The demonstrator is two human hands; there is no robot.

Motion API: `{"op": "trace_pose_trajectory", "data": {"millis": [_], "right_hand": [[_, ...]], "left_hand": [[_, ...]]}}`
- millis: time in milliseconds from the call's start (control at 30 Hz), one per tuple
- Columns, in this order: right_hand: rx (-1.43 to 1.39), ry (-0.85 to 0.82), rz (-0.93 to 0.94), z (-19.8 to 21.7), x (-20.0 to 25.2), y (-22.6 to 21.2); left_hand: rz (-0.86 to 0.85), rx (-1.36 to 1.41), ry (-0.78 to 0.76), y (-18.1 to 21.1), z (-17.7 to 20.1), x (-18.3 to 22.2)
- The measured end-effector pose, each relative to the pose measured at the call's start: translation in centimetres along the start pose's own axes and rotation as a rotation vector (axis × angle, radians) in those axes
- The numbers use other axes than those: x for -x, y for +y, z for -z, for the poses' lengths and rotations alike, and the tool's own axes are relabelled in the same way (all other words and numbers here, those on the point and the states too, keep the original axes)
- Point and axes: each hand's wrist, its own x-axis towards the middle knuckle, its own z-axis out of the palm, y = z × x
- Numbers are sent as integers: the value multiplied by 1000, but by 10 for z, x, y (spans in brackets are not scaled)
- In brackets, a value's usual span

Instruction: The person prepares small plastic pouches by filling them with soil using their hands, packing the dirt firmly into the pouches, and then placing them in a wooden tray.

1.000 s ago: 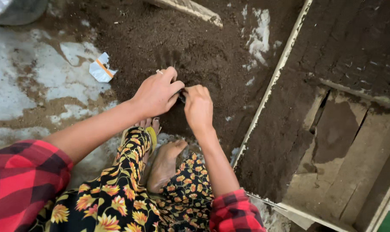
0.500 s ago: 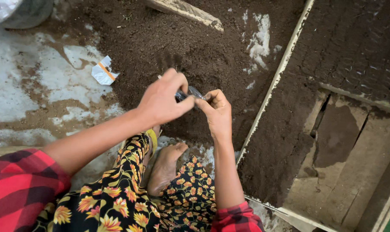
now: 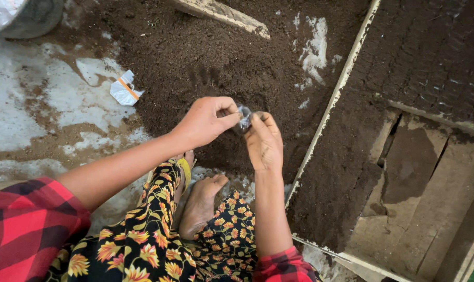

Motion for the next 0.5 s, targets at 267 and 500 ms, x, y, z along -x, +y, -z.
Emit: {"op": "trace_pose_trajectory", "data": {"millis": [267, 500], "right_hand": [[753, -6, 358, -39, 36, -34], [1689, -214, 971, -25, 23, -16]], "left_hand": [[-25, -307, 64, 16, 5, -4], [-396, -708, 298, -5, -6, -6]]}}
